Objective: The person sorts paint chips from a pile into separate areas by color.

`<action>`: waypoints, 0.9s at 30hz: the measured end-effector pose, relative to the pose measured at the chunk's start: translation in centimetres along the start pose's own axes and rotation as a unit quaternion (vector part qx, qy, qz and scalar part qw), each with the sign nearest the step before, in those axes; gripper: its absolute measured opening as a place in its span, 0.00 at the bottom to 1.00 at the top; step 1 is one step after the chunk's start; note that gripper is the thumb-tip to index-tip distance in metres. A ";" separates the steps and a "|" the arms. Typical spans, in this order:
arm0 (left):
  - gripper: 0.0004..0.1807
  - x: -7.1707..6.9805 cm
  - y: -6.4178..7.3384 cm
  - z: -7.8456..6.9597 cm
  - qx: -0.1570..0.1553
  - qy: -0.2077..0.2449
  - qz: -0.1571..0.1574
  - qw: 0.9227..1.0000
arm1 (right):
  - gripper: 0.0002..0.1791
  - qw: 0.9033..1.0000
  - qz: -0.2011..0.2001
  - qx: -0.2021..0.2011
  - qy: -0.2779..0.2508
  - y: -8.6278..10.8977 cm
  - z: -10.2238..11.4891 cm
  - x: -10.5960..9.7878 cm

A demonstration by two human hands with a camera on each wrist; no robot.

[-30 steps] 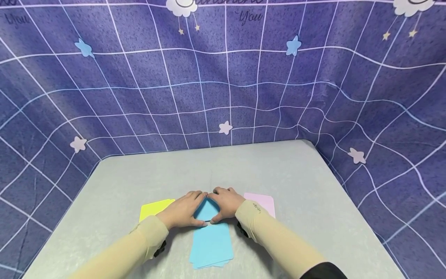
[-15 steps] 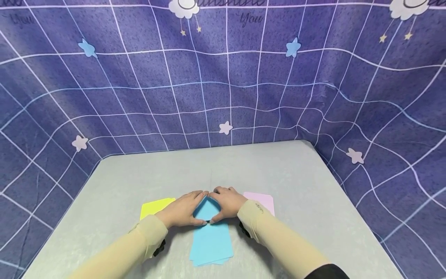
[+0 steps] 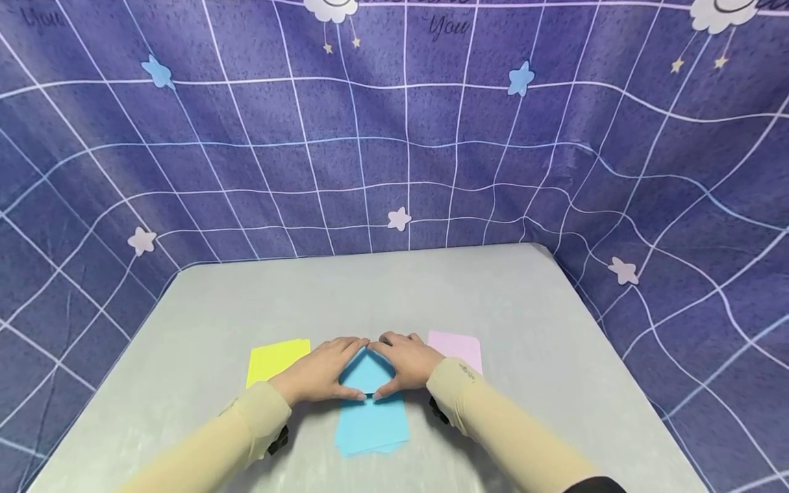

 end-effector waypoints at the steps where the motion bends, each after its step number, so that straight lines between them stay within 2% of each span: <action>1: 0.55 0.1 0.1 -0.1 0.000 0.000 0.003 1.000 | 0.53 1.000 0.001 -0.001 0.002 0.2 0.2 0.0; 9: 0.56 1.1 1.0 -0.9 0.002 0.010 0.013 1.000 | 0.53 1.000 -0.013 -0.009 0.014 1.8 1.4 1.0; 15: 0.57 1.3 1.8 -1.7 0.012 0.022 0.023 0.999 | 0.53 1.000 0.004 -0.004 -0.003 2.9 2.3 0.9; 22: 0.56 1.1 2.1 -2.0 0.023 0.013 0.011 1.000 | 0.52 1.000 0.000 -0.004 0.000 3.6 2.3 0.3; 27: 0.52 0.5 1.9 -1.1 0.015 0.004 -0.018 1.000 | 0.43 1.000 -0.009 0.013 0.010 3.3 1.5 -0.5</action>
Point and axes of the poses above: each hand's wrist, its own y-axis away from the middle knuckle, its own x-axis out of the palm, z = x × y, the point moved 5 cm from there along -y, towards the middle knuckle, and after that the axes turned 14 degrees about y, right-handed, at the moved point
